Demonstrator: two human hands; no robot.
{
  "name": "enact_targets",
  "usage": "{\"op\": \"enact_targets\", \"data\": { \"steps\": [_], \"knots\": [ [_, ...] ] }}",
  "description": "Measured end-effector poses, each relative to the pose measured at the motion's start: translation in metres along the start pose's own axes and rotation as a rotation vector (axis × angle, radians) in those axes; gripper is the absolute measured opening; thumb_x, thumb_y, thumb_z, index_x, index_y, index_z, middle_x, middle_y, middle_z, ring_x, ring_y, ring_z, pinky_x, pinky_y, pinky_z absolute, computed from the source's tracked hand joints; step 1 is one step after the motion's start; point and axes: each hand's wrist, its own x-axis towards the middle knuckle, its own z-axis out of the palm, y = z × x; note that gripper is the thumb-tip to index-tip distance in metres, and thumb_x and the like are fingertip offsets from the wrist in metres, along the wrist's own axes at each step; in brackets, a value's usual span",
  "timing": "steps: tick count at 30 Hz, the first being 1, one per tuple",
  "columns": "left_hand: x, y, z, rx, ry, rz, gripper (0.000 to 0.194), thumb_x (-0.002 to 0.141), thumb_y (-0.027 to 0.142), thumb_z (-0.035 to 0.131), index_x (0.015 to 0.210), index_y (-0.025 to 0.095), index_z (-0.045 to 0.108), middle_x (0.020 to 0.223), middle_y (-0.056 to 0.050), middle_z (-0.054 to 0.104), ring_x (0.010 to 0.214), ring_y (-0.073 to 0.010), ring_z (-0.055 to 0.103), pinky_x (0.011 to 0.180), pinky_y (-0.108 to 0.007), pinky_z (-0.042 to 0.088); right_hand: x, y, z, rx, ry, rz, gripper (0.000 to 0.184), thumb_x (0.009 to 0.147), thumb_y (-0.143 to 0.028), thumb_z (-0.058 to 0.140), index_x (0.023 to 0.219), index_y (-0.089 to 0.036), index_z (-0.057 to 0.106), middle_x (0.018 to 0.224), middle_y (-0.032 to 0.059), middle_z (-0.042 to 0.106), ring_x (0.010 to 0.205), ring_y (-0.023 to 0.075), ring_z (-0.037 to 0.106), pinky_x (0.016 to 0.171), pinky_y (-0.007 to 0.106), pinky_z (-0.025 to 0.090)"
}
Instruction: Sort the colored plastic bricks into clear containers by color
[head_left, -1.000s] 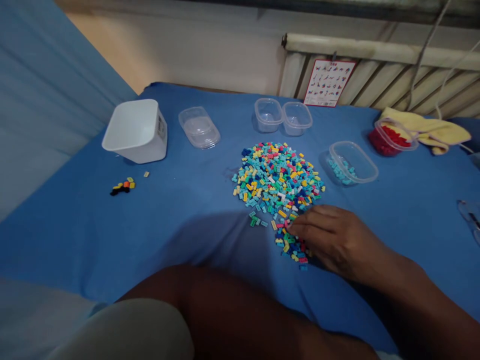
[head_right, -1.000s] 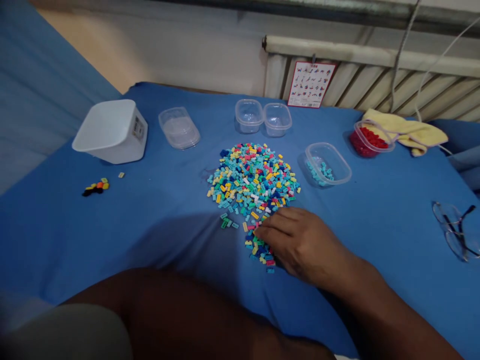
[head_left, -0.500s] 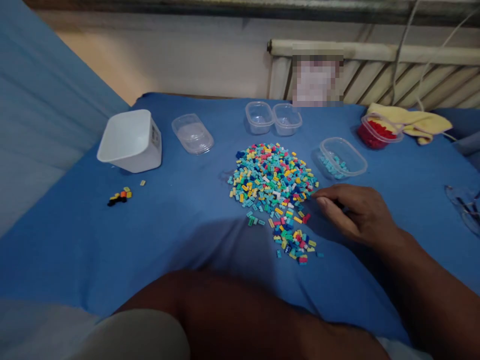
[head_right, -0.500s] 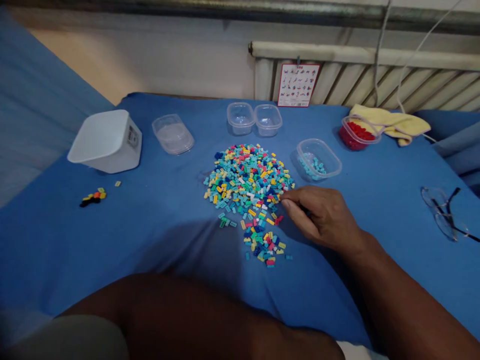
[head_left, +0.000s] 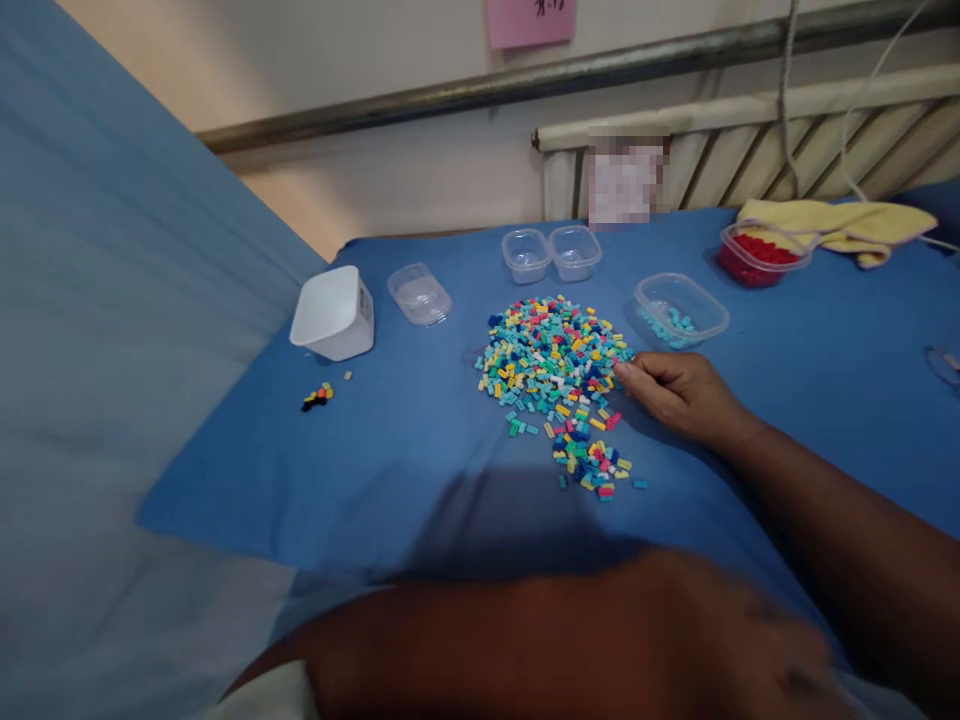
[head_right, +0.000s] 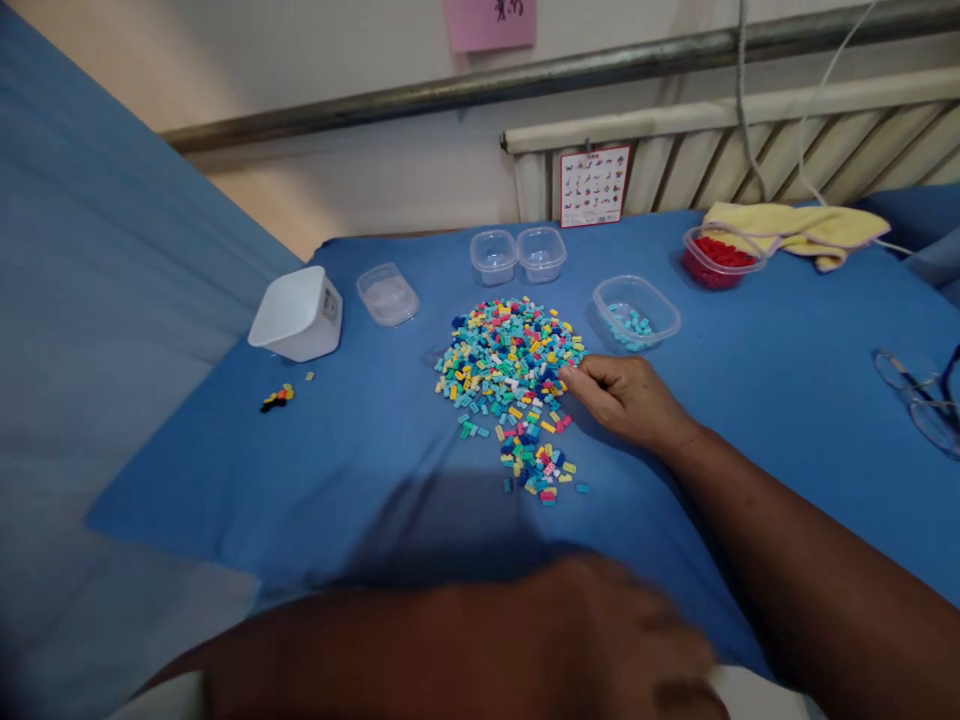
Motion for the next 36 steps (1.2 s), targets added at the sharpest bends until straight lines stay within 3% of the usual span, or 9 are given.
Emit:
{"op": "enact_targets", "data": {
  "steps": [1, 2, 5, 8, 15, 21, 26, 29, 36],
  "knots": [
    [-0.015, 0.005, -0.019, 0.1, 0.102, -0.137, 0.039, 0.12, 0.031, 0.037, 0.119, 0.018, 0.074, 0.113, -0.011, 0.073, 0.101, -0.0251, 0.065, 0.082, -0.043, 0.056, 0.001, 0.0, 0.001, 0.005, 0.006, -0.005, 0.061, 0.111, -0.064, 0.058, 0.066, -0.024, 0.052, 0.057, -0.0044, 0.042, 0.055, 0.0128, 0.038, 0.053, 0.03, 0.029],
    [-0.032, 0.008, -0.035, 0.204, 0.188, -0.392, 0.043, 0.121, 0.036, 0.036, 0.115, 0.018, 0.075, 0.116, -0.012, 0.074, 0.106, -0.0271, 0.067, 0.091, -0.045, 0.057, 0.002, 0.0, 0.001, 0.009, 0.008, -0.012, 0.061, 0.111, -0.065, 0.058, 0.065, -0.024, 0.052, 0.057, -0.0042, 0.042, 0.055, 0.0128, 0.039, 0.053, 0.029, 0.029],
    [-0.079, 0.008, -0.067, 0.457, 0.325, -1.054, 0.027, 0.117, 0.032, 0.054, 0.122, 0.017, 0.076, 0.125, -0.01, 0.073, 0.118, -0.0307, 0.07, 0.101, -0.049, 0.058, 0.004, -0.001, 0.003, 0.021, 0.004, -0.034, 0.065, 0.11, -0.066, 0.056, 0.062, -0.024, 0.047, 0.056, -0.0041, 0.04, 0.054, 0.0123, 0.036, 0.051, 0.029, 0.027],
    [-0.105, -0.004, -0.077, 0.505, 0.216, -1.285, 0.029, 0.113, 0.031, 0.062, 0.136, 0.016, 0.073, 0.136, -0.013, 0.071, 0.125, -0.0358, 0.069, 0.103, -0.054, 0.059, 0.006, -0.001, 0.004, 0.014, -0.003, -0.036, 0.065, 0.11, -0.066, 0.056, 0.061, -0.024, 0.045, 0.056, -0.0043, 0.038, 0.053, 0.0117, 0.034, 0.051, 0.03, 0.026],
    [-0.101, -0.035, -0.075, 0.494, 0.183, -1.299, 0.033, 0.115, 0.024, 0.049, 0.135, 0.019, 0.075, 0.129, -0.011, 0.072, 0.123, -0.0338, 0.071, 0.097, -0.049, 0.058, 0.008, 0.001, 0.004, 0.019, -0.022, -0.031, 0.062, 0.111, -0.062, 0.057, 0.063, -0.024, 0.051, 0.057, -0.004, 0.041, 0.054, 0.0122, 0.038, 0.051, 0.029, 0.028],
    [-0.098, -0.037, -0.081, 0.476, 0.164, -1.273, 0.032, 0.112, 0.018, 0.051, 0.132, 0.014, 0.075, 0.128, -0.013, 0.072, 0.121, -0.0342, 0.07, 0.101, -0.049, 0.058, 0.008, 0.003, 0.006, 0.011, -0.035, -0.047, 0.06, 0.111, -0.06, 0.058, 0.064, -0.023, 0.052, 0.057, -0.0042, 0.042, 0.053, 0.0121, 0.039, 0.052, 0.03, 0.028],
    [-0.099, -0.034, -0.079, 0.434, 0.284, -1.092, 0.034, 0.113, 0.019, 0.053, 0.137, 0.012, 0.076, 0.125, -0.014, 0.07, 0.118, -0.0295, 0.069, 0.106, -0.047, 0.057, 0.008, 0.001, 0.005, 0.015, -0.054, -0.059, 0.059, 0.11, -0.058, 0.059, 0.063, -0.024, 0.051, 0.057, -0.0042, 0.044, 0.054, 0.0125, 0.039, 0.053, 0.031, 0.028],
    [-0.101, -0.034, -0.074, 0.42, 0.228, -0.996, 0.031, 0.114, 0.018, 0.052, 0.131, 0.014, 0.078, 0.12, -0.012, 0.069, 0.116, -0.0292, 0.068, 0.101, -0.046, 0.058, 0.009, 0.001, 0.006, 0.007, -0.057, -0.07, 0.058, 0.11, -0.057, 0.06, 0.064, -0.024, 0.051, 0.057, -0.004, 0.046, 0.054, 0.0127, 0.039, 0.055, 0.032, 0.028],
    [-0.105, -0.038, -0.071, 0.423, 0.161, -0.944, 0.032, 0.116, 0.016, 0.05, 0.132, 0.013, 0.077, 0.122, -0.011, 0.073, 0.119, -0.0272, 0.069, 0.105, -0.043, 0.057, 0.009, 0.005, 0.007, -0.021, -0.076, -0.077, 0.055, 0.111, -0.056, 0.059, 0.066, -0.024, 0.056, 0.059, -0.0034, 0.05, 0.056, 0.0135, 0.044, 0.057, 0.032, 0.028]
  ]
}}
